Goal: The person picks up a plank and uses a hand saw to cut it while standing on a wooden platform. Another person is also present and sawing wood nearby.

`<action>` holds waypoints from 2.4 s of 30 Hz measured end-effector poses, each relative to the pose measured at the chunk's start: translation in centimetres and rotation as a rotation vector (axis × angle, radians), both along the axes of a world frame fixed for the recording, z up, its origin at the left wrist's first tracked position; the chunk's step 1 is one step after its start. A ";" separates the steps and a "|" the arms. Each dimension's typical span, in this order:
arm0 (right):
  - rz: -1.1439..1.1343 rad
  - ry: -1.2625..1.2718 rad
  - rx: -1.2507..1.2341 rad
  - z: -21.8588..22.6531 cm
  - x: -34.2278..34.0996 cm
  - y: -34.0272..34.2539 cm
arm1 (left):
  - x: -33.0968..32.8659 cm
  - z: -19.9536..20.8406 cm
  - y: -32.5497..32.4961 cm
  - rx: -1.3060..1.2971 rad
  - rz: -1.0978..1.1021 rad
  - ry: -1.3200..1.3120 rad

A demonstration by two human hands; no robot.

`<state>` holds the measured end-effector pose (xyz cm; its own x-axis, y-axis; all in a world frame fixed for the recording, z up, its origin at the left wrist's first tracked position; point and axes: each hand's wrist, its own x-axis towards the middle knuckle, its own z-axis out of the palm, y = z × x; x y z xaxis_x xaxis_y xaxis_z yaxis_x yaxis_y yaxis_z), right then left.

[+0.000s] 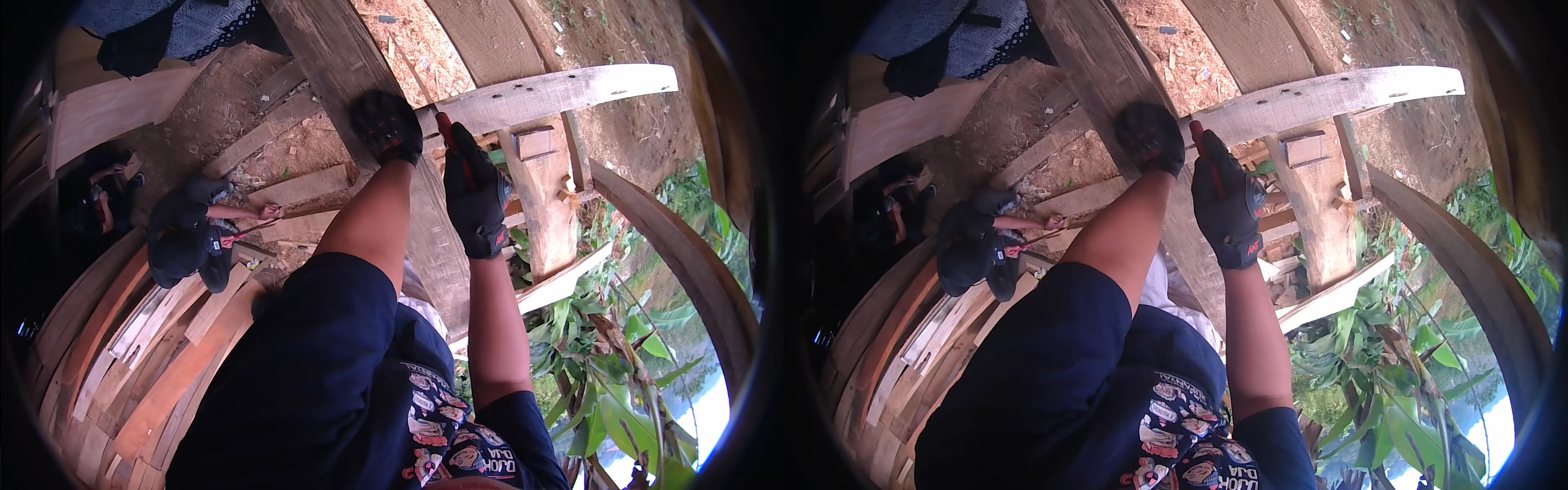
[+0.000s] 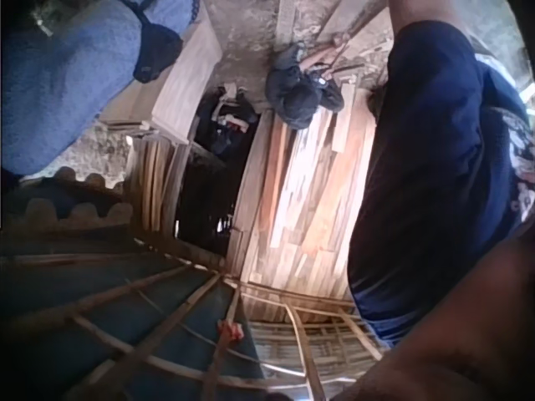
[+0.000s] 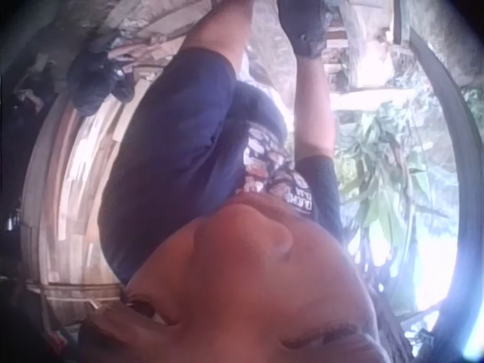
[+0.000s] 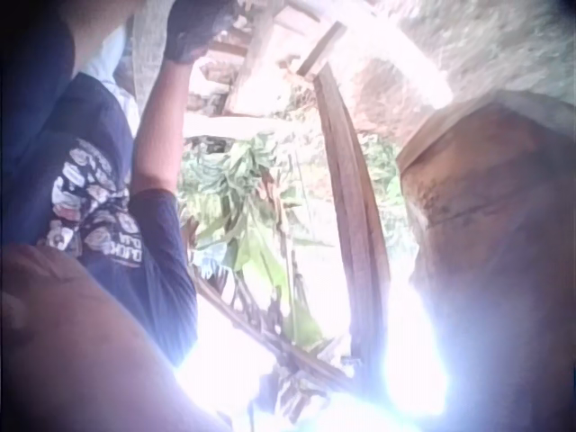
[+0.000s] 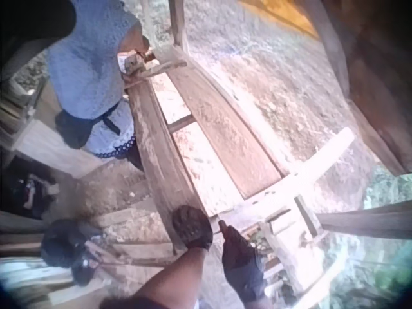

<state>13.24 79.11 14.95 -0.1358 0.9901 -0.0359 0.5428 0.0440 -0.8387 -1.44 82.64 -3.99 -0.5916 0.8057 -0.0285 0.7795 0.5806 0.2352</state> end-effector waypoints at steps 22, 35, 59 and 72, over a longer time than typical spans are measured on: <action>0.042 0.018 -0.017 -1.3 0.2 0.4 | 0.2 1.7 0.0 0.062 -0.058 -0.081; 0.024 -0.192 -0.140 8.5 9.2 -14.1 | 0.3 0.2 -0.2 0.111 0.013 0.005; 0.042 -0.226 -0.116 10.6 7.8 -13.1 | -0.1 1.1 -0.4 0.153 -0.005 0.056; 0.032 -0.035 -0.047 -0.3 0.8 -2.3 | -0.8 -4.7 -0.9 -0.091 -0.008 0.226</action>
<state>14.04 76.77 14.64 -0.1656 0.9823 -0.0876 0.5711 0.0231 -0.8206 -2.28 81.78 -8.67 -0.5848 0.8106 0.0314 0.8110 0.5851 0.0014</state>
